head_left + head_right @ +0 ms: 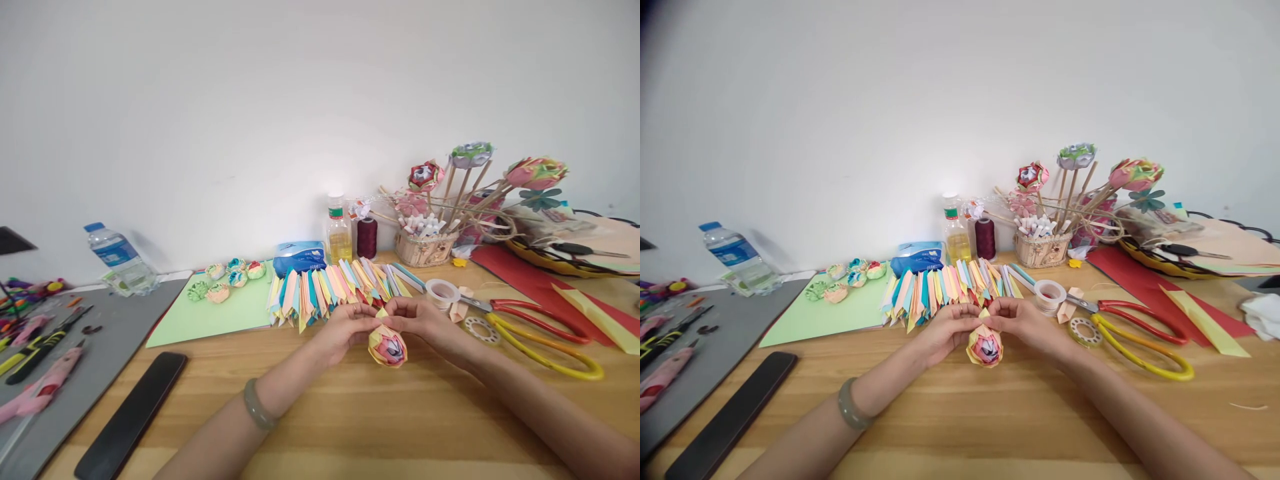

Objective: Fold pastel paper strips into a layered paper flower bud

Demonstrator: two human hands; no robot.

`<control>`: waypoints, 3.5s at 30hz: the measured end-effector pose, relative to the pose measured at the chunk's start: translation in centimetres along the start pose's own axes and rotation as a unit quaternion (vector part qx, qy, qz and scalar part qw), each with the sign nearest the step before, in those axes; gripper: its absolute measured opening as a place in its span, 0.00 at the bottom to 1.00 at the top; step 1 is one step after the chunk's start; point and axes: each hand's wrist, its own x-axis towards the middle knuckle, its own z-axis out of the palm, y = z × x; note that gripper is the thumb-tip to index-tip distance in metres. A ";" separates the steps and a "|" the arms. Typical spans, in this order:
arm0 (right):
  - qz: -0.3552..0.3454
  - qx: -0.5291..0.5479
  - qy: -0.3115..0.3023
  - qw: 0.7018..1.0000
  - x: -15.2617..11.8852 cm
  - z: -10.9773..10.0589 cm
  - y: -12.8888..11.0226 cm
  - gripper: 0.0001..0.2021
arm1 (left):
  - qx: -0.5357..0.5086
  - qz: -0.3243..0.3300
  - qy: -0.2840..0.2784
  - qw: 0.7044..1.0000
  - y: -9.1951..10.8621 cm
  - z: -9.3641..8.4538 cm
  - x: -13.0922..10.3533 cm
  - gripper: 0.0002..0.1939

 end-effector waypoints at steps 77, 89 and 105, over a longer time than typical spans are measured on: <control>-0.363 -0.437 0.138 0.812 -1.2 -1.2 2.2 0.09 | 0.197 0.061 -0.136 0.969 0.1 -0.4 0.0 0.34; -0.074 -0.026 0.036 0.996 -0.8 1.2 -1.1 0.16 | 0.467 0.306 0.130 0.819 -0.5 -0.2 0.1 0.16; 0.003 0.084 -0.010 0.996 -0.1 1.2 0.1 0.19 | 0.300 0.229 0.062 0.924 -0.8 0.5 -0.2 0.19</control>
